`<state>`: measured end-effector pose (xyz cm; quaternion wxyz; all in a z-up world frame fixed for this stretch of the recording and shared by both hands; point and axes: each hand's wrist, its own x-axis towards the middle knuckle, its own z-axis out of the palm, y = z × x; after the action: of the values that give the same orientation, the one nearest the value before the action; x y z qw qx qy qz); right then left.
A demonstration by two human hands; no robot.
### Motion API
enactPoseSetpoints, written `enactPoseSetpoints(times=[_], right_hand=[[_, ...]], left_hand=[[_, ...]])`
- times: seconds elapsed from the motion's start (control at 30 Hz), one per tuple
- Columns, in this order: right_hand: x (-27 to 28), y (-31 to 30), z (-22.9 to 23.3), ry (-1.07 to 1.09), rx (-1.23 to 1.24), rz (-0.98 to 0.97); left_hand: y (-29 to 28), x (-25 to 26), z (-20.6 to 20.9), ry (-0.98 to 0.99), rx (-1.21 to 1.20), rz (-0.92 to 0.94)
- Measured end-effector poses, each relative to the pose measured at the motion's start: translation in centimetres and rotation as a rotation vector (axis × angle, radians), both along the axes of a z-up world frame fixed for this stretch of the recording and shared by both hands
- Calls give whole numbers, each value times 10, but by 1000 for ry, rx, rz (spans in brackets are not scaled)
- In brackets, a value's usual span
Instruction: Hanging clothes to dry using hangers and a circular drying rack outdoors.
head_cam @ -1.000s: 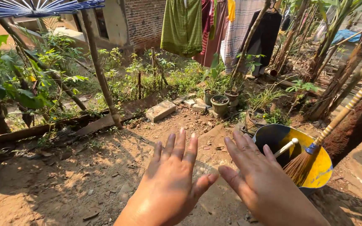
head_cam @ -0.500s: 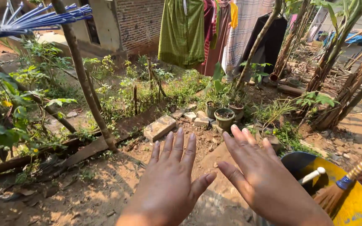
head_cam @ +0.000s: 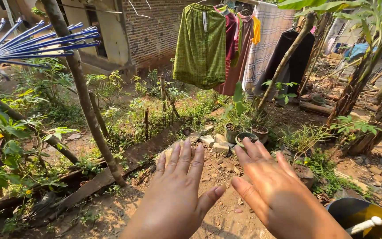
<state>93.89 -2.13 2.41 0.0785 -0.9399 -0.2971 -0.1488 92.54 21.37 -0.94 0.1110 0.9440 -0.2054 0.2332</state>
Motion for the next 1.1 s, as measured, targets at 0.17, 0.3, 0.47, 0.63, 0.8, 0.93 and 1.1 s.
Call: enactPoseSetpoints(times=[0.17,0.3,0.47,0.63,0.8,0.93,1.1], right_hand=[[34,14,-7,2,34,-9],[71,20,-7,22,0,-31],[123,18,-6,13,-4,-66],[162,16,-9,88,6,-81],[202,15,-17,49,14,-62],[236,14,-23,142,5,-144],[279,17,-25,118,-19,-169]], left_hand=[[13,31,10,190,13,40],[20,72,8,198,33,52],[29,121,6,189,31,49],[34,158,-3,179,-2,48],[35,207,-18,107,22,60],[30,244,-21,68,23,18],[25,292,-8,49,1,-52]])
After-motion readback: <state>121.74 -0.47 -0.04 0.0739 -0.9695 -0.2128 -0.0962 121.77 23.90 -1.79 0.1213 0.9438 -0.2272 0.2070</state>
